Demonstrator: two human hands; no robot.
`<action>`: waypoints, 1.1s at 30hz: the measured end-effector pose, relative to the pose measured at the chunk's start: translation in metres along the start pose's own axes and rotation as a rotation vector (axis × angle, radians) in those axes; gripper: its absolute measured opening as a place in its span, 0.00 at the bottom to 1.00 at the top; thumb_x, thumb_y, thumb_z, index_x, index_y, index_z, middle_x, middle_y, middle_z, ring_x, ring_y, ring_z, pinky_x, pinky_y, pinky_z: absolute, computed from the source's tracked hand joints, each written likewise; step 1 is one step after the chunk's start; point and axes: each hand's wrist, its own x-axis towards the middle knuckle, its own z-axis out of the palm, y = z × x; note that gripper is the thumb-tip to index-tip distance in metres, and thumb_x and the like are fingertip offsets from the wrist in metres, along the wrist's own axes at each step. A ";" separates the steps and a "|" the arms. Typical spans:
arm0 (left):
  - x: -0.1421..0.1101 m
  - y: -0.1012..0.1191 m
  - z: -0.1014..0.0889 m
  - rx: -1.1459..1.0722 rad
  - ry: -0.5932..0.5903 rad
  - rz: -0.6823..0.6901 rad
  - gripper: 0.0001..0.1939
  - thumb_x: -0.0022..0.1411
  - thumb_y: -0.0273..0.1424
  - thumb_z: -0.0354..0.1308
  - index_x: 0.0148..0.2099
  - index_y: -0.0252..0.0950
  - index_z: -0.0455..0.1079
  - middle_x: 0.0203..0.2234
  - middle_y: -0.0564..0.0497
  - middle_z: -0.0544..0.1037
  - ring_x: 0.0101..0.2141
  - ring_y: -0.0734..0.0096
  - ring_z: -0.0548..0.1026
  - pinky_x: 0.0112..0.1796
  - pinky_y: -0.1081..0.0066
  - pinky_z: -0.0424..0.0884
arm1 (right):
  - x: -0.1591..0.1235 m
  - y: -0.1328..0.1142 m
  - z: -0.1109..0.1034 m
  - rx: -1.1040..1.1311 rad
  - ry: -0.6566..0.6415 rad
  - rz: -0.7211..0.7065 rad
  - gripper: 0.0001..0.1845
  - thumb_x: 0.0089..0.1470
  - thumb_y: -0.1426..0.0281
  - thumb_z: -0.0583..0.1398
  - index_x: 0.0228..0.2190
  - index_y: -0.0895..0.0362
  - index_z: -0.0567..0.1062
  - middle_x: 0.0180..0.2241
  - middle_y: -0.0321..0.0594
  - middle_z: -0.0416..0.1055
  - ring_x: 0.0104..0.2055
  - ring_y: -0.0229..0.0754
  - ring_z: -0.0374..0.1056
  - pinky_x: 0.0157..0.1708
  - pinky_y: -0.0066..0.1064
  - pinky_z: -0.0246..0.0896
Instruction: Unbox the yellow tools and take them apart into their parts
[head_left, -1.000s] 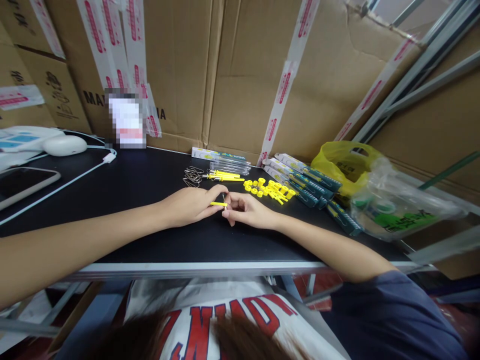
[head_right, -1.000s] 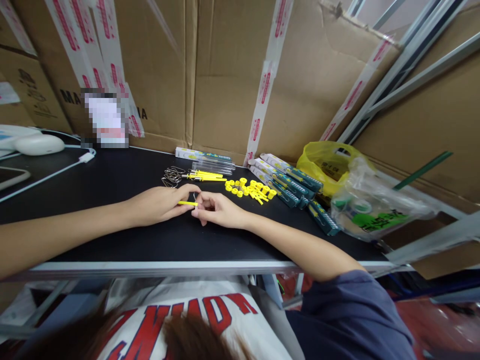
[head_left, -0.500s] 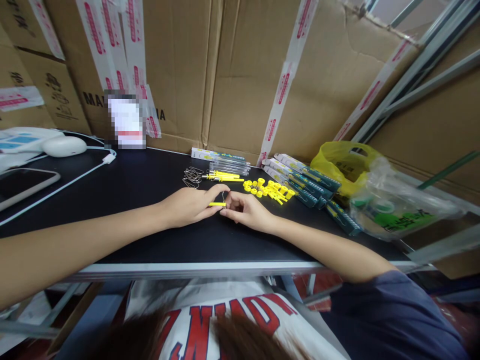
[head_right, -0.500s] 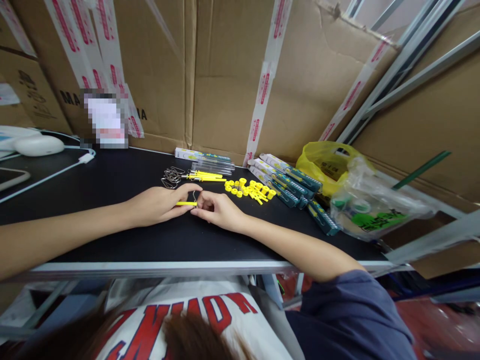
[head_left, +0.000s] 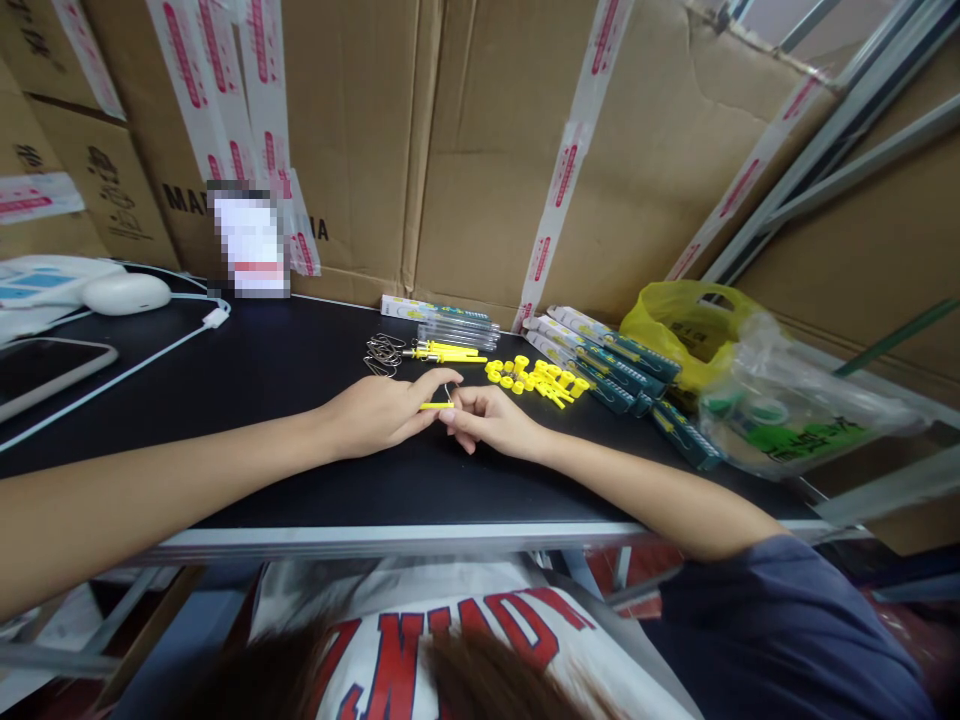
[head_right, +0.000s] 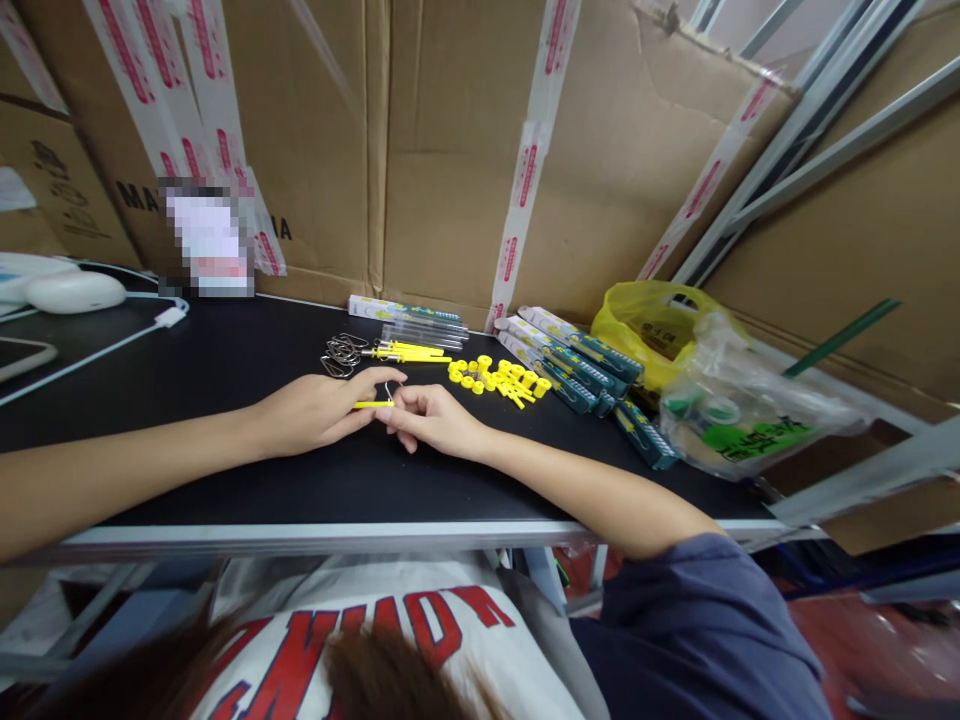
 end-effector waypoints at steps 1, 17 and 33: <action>0.000 0.000 0.000 0.026 0.004 0.001 0.23 0.66 0.33 0.43 0.62 0.36 0.50 0.28 0.51 0.79 0.26 0.64 0.78 0.26 0.74 0.67 | 0.000 0.001 0.000 -0.004 -0.006 0.004 0.22 0.51 0.53 0.60 0.21 0.60 0.67 0.12 0.28 0.63 0.14 0.28 0.57 0.19 0.22 0.52; -0.001 0.004 0.002 0.102 0.004 0.018 0.24 0.66 0.33 0.43 0.63 0.34 0.49 0.28 0.48 0.80 0.25 0.64 0.78 0.23 0.75 0.67 | 0.000 0.002 -0.005 -0.024 -0.066 0.053 0.23 0.51 0.53 0.60 0.22 0.62 0.70 0.10 0.28 0.62 0.11 0.26 0.53 0.12 0.19 0.45; -0.002 0.007 0.000 0.110 0.049 0.138 0.21 0.68 0.34 0.40 0.60 0.31 0.52 0.22 0.50 0.77 0.22 0.67 0.76 0.20 0.78 0.62 | -0.003 -0.005 -0.012 0.024 -0.231 0.101 0.22 0.51 0.55 0.61 0.23 0.63 0.71 0.11 0.29 0.64 0.11 0.26 0.56 0.13 0.19 0.50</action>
